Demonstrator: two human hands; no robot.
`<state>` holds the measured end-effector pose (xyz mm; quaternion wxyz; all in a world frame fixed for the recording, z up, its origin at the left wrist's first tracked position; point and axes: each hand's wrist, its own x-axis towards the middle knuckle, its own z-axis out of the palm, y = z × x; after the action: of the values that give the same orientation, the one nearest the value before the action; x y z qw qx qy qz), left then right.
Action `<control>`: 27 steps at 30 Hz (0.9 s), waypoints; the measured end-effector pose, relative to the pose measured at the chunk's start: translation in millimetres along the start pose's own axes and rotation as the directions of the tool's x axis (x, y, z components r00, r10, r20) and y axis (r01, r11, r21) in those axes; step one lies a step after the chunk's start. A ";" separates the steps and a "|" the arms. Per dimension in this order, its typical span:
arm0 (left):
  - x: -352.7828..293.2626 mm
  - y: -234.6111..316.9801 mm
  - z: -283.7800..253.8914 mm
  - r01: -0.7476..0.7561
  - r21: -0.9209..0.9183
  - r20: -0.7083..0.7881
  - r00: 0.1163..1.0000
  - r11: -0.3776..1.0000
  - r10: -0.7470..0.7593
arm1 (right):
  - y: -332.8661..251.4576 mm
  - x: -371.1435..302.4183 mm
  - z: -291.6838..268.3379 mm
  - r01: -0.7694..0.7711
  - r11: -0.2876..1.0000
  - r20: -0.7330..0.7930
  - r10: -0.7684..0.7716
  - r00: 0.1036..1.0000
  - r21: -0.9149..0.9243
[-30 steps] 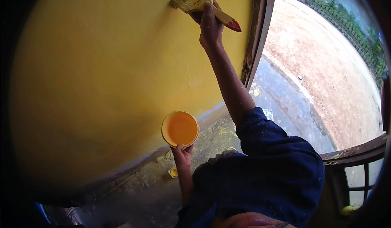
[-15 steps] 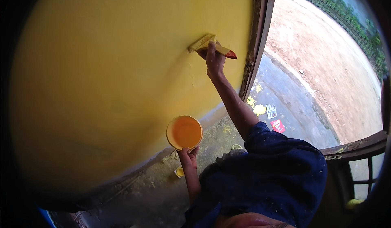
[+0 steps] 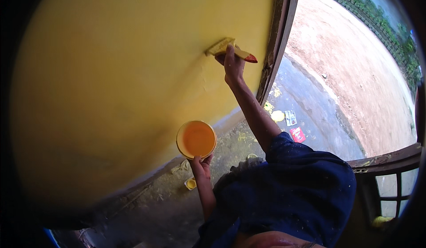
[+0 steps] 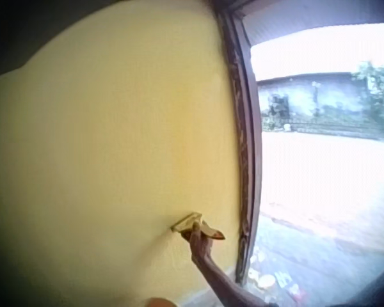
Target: The person paints a wall yellow using a brush and a small bucket of paint. They repeatedly dip the brush into the bucket and apply paint to the wall in vertical strokes, working along the lower section near the floor.
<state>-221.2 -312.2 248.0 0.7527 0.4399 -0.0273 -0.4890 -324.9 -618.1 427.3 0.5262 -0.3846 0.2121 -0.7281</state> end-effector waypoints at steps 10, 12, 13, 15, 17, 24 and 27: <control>1.6 2.5 12.4 -0.024 0.023 0.002 1.000 0.999 0.024 | 45.5 -40.4 -10.9 -0.005 0.995 -0.031 0.002 1.000 -0.101; 2.4 2.7 10.0 -0.018 -0.006 0.022 1.000 1.000 0.019 | 71.7 -70.9 -47.1 -0.450 0.850 -0.281 0.377 0.882 -0.274; 2.4 2.9 8.8 -0.024 -0.007 0.016 1.000 1.000 0.024 | 74.7 -74.8 -53.2 -0.410 0.867 -0.252 0.345 0.904 -0.284; 2.5 3.1 7.7 -0.036 -0.002 0.019 0.999 0.999 0.036 | 52.4 -51.8 -42.8 -0.320 0.914 -0.191 0.278 0.942 -0.248; 2.8 2.7 8.0 -0.024 0.013 0.016 1.000 1.000 0.024 | 11.2 -2.6 2.7 0.014 0.992 0.016 -0.012 1.000 -0.124; 4.7 -6.0 8.6 0.061 0.004 0.049 0.997 0.998 -0.061 | -22.2 56.2 50.6 0.378 0.907 0.065 -0.395 0.916 0.185; 5.2 -11.2 3.0 0.091 0.016 0.045 0.995 0.996 -0.091 | 44.5 -34.0 -24.0 0.075 0.986 -0.070 -0.086 0.994 -0.149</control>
<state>-227.9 -319.6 240.2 0.7257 0.4348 -0.0277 -0.5325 -311.7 -604.7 369.4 0.4585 -0.4024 0.2689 -0.7454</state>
